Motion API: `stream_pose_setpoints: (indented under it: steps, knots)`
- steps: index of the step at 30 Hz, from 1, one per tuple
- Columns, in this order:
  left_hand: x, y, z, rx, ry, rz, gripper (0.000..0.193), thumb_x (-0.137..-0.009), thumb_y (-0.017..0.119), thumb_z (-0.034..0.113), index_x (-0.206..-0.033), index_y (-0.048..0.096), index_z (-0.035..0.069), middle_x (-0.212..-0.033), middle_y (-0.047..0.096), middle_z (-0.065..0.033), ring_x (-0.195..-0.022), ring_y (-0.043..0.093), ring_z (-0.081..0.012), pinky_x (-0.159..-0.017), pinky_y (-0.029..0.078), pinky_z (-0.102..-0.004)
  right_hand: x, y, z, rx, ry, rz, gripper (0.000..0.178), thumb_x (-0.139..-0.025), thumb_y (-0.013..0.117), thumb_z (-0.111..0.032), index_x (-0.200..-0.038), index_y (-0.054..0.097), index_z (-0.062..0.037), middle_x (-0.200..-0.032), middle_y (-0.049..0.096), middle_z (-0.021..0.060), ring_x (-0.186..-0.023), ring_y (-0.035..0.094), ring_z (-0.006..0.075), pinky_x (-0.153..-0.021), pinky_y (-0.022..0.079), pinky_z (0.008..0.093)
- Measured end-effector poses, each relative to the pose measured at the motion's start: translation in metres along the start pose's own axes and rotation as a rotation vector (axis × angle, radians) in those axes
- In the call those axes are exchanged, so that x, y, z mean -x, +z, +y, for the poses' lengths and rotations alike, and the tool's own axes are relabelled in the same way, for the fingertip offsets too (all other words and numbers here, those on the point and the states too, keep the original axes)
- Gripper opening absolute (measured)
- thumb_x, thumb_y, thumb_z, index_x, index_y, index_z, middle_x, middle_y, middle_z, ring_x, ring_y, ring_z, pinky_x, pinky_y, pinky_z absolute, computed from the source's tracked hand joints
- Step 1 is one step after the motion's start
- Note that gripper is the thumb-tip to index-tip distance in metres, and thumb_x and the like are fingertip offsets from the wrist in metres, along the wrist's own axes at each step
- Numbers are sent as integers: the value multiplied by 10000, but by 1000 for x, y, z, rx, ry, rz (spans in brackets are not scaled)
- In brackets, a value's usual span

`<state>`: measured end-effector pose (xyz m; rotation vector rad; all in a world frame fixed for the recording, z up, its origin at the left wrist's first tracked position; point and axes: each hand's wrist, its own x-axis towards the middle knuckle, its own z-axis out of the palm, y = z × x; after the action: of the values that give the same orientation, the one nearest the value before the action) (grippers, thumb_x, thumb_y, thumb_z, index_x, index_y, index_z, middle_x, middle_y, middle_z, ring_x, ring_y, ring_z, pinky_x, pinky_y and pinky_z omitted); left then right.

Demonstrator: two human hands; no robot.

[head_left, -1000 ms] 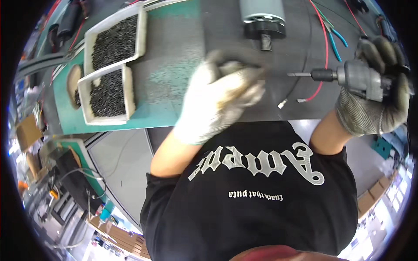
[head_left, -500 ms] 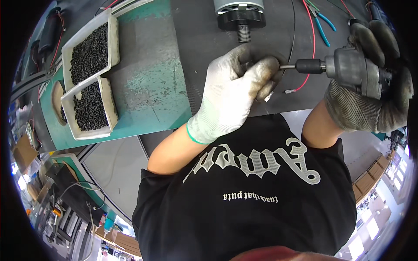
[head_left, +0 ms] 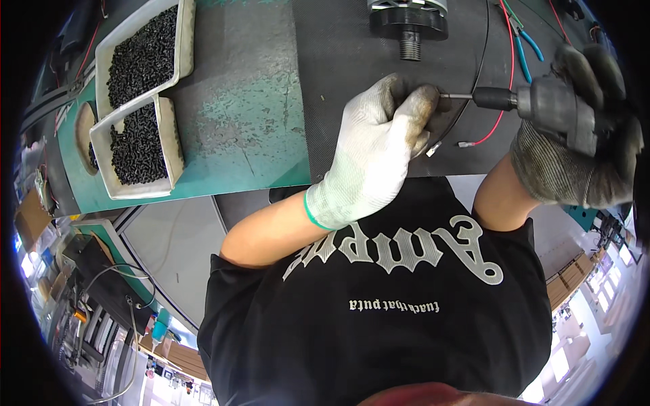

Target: Assembling small motors by attaching components and pins using pliers and an electric screwdriver.

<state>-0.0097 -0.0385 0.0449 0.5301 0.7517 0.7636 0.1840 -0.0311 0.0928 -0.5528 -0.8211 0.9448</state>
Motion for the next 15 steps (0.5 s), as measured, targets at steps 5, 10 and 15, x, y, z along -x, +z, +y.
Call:
stream_pose_setpoints:
  steps: [5, 10, 15]
  knots:
    - [-11, -16, 18, 127, -272, -176, 265, -970, 516, 264, -984, 545, 2, -816, 568, -54, -564, 445, -53, -531, 393, -212, -8, -12, 0, 3, 3, -22, 345, -868, 528, -127, -1164, 523, 50, -1097, 539, 203, -928, 502, 236, -730, 519, 349]
    - [-16, -17, 14, 282, -494, -140, 333, -1012, 419, 356, -912, 533, 60, -746, 553, -39, -578, 485, -122, -540, 423, -267, -9, 1, 11, 14, -16, -30, 348, -875, 520, -135, -1167, 524, 55, -1108, 541, 208, -938, 506, 237, -724, 530, 352]
    - [-51, -23, -2, 467, -273, -100, 238, -1020, 369, 196, -1029, 540, 31, -798, 573, -38, -664, 545, -120, -625, 478, -284, -18, 14, 26, 39, -44, -46, 351, -881, 514, -142, -1168, 525, 60, -1117, 542, 212, -945, 509, 239, -719, 538, 355]
